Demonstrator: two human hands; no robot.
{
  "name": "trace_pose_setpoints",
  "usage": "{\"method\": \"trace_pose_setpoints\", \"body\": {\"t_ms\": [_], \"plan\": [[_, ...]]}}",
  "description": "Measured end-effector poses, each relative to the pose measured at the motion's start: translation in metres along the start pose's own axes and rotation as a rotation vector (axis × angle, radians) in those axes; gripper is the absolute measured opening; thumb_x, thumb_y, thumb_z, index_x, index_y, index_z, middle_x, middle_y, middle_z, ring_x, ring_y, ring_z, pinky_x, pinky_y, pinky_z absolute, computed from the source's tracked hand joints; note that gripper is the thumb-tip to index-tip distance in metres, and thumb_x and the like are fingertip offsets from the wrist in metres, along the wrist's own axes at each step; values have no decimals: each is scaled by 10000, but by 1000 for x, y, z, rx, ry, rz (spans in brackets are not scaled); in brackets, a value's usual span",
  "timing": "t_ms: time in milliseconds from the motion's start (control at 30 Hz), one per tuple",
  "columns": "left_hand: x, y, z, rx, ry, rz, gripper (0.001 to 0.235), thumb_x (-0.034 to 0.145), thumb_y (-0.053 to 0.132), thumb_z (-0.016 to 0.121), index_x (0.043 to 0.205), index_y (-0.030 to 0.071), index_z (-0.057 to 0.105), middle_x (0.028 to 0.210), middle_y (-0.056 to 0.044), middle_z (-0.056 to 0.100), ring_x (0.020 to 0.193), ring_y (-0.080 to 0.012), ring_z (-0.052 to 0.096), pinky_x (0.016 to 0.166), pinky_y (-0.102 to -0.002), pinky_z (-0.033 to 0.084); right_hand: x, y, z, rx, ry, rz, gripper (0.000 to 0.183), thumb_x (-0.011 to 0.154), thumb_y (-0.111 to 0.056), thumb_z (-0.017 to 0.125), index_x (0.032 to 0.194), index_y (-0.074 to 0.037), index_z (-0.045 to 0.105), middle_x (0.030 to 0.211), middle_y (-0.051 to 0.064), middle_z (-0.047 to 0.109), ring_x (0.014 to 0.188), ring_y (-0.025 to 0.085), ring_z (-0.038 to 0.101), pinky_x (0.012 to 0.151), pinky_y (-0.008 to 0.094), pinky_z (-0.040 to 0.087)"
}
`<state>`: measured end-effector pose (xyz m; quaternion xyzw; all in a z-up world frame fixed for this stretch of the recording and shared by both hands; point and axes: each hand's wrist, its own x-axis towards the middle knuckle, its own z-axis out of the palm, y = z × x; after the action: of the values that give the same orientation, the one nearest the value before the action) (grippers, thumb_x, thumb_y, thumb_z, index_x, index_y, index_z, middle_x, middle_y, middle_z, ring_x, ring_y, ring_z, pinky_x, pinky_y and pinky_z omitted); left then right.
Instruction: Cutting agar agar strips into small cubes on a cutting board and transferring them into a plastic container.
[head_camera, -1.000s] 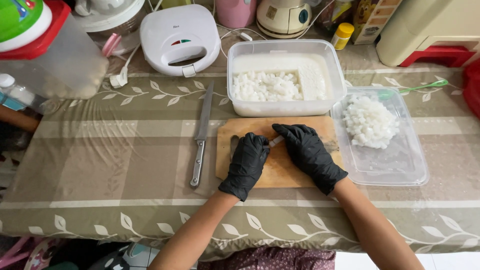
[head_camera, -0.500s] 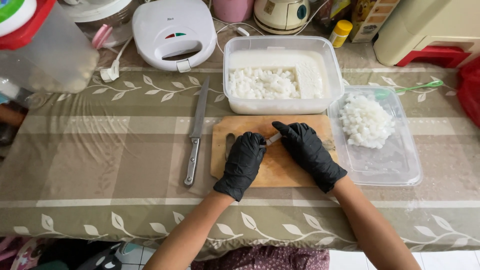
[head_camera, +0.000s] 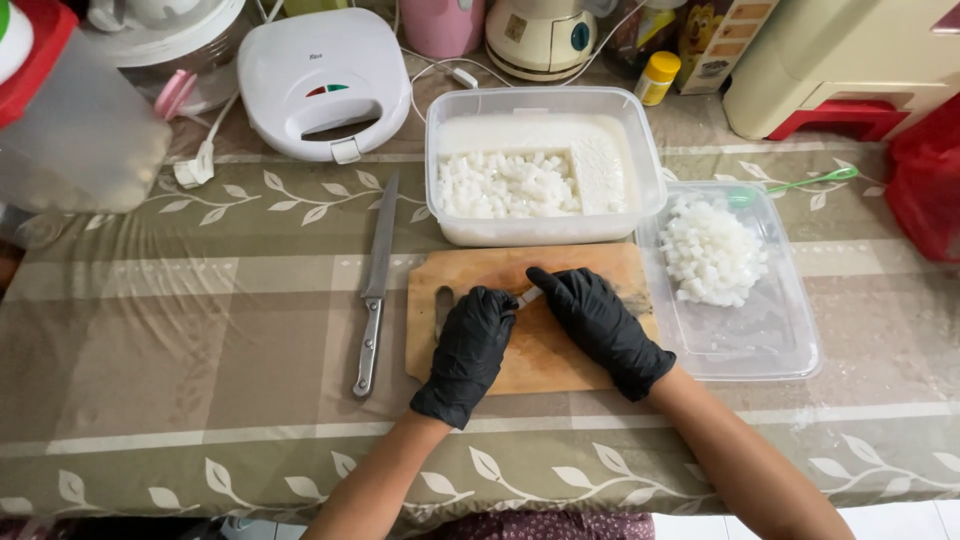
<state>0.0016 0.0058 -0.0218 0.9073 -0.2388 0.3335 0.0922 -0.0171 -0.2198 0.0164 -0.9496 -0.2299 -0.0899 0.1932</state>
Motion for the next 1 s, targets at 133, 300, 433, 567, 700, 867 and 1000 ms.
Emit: {"method": "trace_pose_setpoints", "body": {"t_ms": [133,300,433,567,700,867,1000], "plan": [[19,6,-46,-13,6,69,403,974,473,621,1234,166,639,1061,-77,691,982,-248,677,915,-368,548,-1,7,13,-7,-32,8,566,1034,-232,439,1593,-203,358,1200,130,610,1081,350,587,901,452,530],[49,14,-95,-357,-56,-24,164,970,313,674,1031,163,648,830,-22,608,805,-255,672,785,-329,587,-1,15,22,-14,-51,5,562,1055,-237,418,1608,-200,326,1232,143,599,1114,353,580,917,452,521],[35,16,-42,-752,-99,-102,128,968,269,674,1046,170,651,892,10,636,862,-272,685,747,-323,597,2,5,-12,-50,22,0,570,1028,-157,491,1586,-179,381,1135,142,635,1036,340,613,902,434,531],[52,45,-26,-853,-171,-3,162,948,284,706,1075,203,646,921,34,631,886,-201,682,811,-301,600,-10,23,-63,-9,254,170,461,939,-119,646,1393,-183,602,1026,99,676,989,318,662,869,413,566],[95,89,-30,-1006,-221,196,140,978,252,655,1047,148,594,887,-78,602,889,-313,658,812,-390,587,-35,42,-121,58,474,382,284,894,-100,775,1161,-190,741,1087,13,723,1046,257,692,926,356,564],[118,156,54,-977,-246,295,191,966,272,637,1095,159,552,955,-43,560,954,-296,654,863,-385,575,-70,68,-138,40,511,592,308,881,-60,803,1138,-224,765,965,1,736,916,242,711,872,376,579],[117,214,152,-960,-251,290,312,1002,352,593,1248,164,548,1173,-87,629,1225,-301,618,1096,-394,491,-82,98,-129,-11,481,704,268,906,-106,786,1142,-230,768,929,42,749,890,278,719,820,411,582]]}}
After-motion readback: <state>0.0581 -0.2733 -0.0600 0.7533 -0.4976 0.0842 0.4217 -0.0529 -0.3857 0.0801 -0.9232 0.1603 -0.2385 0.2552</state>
